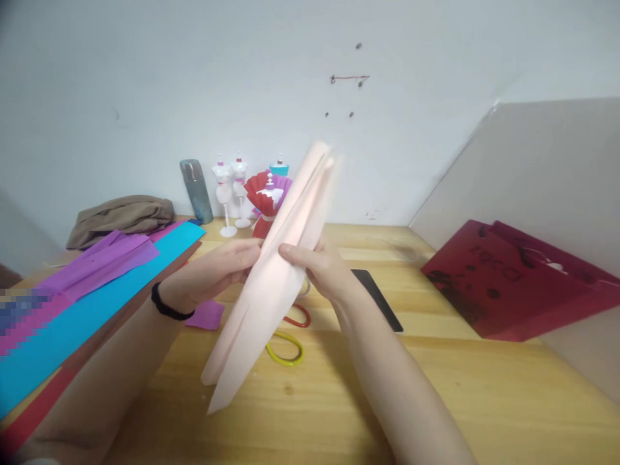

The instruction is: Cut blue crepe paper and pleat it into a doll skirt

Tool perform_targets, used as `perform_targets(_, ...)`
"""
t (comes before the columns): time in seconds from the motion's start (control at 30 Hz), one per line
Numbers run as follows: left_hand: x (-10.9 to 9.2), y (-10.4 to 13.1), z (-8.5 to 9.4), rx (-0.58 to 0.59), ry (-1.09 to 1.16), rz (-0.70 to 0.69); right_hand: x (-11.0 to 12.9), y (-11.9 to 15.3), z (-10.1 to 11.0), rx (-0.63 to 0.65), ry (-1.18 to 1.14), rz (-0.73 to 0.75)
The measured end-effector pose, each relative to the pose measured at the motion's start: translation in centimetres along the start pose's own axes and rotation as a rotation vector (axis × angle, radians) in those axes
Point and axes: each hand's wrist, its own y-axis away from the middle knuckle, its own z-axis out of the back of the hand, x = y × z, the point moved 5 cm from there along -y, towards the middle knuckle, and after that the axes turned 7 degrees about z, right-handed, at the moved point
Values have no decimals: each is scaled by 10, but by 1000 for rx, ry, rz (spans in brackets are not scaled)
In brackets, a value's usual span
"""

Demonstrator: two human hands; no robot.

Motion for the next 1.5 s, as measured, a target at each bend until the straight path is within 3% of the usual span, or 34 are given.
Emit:
perform_targets(0.17,3,-3,2,39,111,19,0,-3,3,-55,27,13)
perform_targets(0.37,-1,-2,9,28,256,-32,5,-1,2,-21,43,-5)
perform_targets(0.53,-6,5,7,-8,165,33,11,6,1,-44,96,17)
perform_targets(0.77,-23,17,10,-147,50,-136,27,10,-1,-44,70,133)
perform_targets(0.87,-30,22,19,-293,-103,-189,33,8,1,-38,8,182)
perform_targets(1.03,-53,42,24,-816,-771,-356,37,6,-5,12,38,203)
perform_targets(1.1,-61,50,18,-931,-969,-396,36,5,-9,14,76,204)
perform_targets(1.2,-65,56,13,-930,-1055,-416,32,6,-11,-39,45,227)
perform_targets(1.33,-65,57,20,-864,-942,-392,25,9,-3,-140,-62,234)
perform_targets(1.43,-62,56,29,-801,-754,-328,27,12,1,-104,-118,269)
perform_targets(1.5,-61,57,34,-819,-659,-310,32,13,2,-58,-102,305)
